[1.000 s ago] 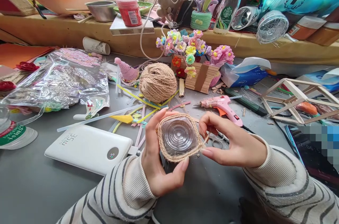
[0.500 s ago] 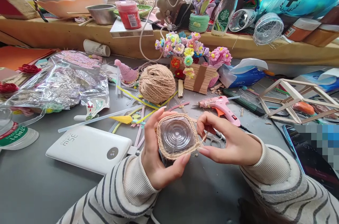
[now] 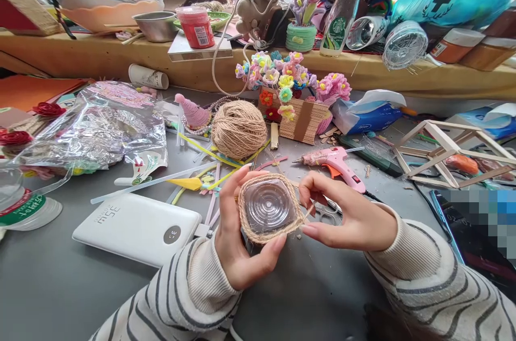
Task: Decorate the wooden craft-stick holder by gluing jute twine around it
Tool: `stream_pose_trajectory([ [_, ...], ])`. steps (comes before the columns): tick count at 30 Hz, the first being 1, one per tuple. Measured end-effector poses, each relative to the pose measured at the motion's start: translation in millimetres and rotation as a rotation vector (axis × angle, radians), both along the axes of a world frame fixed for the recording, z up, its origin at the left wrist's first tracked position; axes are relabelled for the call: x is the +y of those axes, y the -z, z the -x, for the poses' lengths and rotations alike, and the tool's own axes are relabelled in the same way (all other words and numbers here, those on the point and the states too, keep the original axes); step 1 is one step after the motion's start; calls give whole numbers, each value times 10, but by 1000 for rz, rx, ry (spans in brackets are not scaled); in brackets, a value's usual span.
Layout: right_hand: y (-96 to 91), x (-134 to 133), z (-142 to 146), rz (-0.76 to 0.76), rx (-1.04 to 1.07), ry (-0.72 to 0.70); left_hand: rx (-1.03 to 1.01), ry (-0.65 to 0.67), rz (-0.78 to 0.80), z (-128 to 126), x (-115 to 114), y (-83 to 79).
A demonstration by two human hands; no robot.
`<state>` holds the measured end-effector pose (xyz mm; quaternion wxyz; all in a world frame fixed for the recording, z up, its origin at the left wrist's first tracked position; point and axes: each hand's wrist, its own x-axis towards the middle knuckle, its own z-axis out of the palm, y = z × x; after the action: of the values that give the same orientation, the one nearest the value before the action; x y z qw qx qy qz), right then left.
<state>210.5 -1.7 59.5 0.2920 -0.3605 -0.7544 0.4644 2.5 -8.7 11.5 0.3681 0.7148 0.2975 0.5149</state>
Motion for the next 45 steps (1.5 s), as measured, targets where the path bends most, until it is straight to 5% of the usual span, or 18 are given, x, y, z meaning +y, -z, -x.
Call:
stream_pose_trajectory([
  [15,15,21,-12,29,12,-7,29,45,26,59,-3,49],
  [23,39,60,-83,163,131,-68,51,50,48,88,2,92],
  [32,31,-21,66,23,-14,126,-23,26,38,3,-15,4],
  [45,91,5,88,46,-10,142,1,23,40,18,-23,2],
])
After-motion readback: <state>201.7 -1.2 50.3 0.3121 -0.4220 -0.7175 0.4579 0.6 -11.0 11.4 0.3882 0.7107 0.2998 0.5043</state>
